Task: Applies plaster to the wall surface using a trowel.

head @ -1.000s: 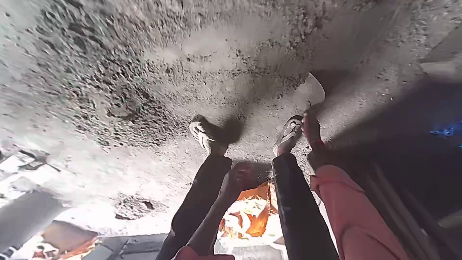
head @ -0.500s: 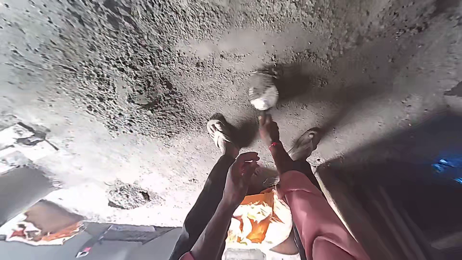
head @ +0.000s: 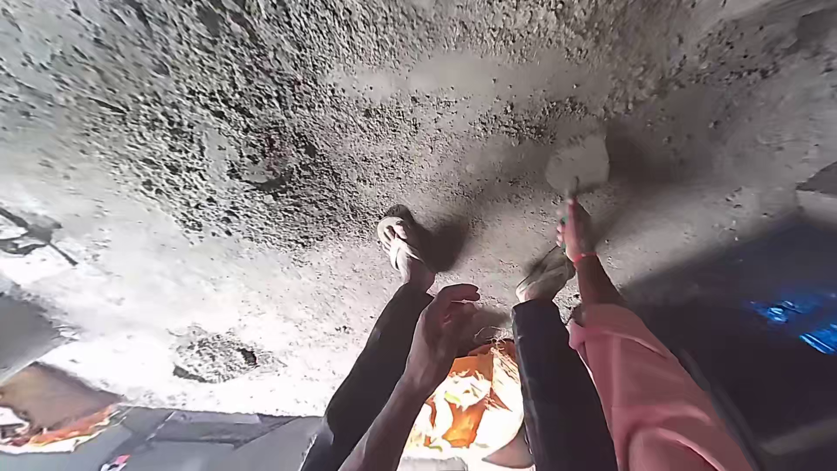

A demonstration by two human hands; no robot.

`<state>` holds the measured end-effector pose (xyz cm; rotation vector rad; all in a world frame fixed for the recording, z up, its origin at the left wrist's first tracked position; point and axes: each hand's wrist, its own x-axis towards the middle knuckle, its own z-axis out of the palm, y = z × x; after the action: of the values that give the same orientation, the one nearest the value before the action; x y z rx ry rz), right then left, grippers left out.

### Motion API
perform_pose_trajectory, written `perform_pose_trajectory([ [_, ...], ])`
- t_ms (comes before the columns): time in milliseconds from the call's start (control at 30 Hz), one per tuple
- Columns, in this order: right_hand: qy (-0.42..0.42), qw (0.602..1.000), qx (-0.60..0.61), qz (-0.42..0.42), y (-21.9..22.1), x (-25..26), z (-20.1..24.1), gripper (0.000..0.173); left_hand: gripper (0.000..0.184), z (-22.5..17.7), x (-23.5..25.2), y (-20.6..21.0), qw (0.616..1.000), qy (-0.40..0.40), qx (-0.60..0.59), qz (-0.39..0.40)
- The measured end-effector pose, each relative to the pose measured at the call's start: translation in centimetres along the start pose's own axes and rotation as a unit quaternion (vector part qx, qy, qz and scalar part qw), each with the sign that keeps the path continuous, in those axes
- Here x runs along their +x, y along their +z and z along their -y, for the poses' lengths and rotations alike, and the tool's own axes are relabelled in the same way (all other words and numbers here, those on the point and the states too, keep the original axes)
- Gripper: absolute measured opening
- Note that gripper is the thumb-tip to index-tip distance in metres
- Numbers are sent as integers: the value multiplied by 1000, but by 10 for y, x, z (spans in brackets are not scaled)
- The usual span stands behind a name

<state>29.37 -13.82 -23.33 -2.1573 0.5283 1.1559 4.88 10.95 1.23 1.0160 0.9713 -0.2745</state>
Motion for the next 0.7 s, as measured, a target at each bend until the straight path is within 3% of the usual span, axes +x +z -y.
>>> perform_pose_trajectory([
  [133, -217, 954, -205, 35, 130, -21, 100, 55, 33, 4, 5, 3, 1000, 11, -16, -13],
  [267, -258, 870, -385, 168, 269, -109, 181, 47, 29, 5, 4, 3, 993, 36, -12, -109],
  [333, -286, 855, -391, 185, 298, -139, 184, 47, 24, 8, 8, -5, 981, 67, -34, -180],
  [400, -257, 897, -312, 178, 274, -163, 145, 51, 27, 20, -4, -21, 971, 73, -42, -222],
  [533, -141, 986, -89, 20, 115, -94, 11, 57, 33, 46, -7, -23, 977, 48, -63, -199],
  [600, -56, 996, 34, -61, 32, -69, -78, 51, 32, 49, -14, -21, 983, 28, -71, -168],
  [667, 58, 989, 70, -120, -22, -63, -127, 50, 34, 46, -22, -17, 987, 16, -70, -145],
  [700, 84, 987, 50, -127, -28, -59, -138, 52, 35, 45, -21, -17, 987, 19, -70, -143],
])
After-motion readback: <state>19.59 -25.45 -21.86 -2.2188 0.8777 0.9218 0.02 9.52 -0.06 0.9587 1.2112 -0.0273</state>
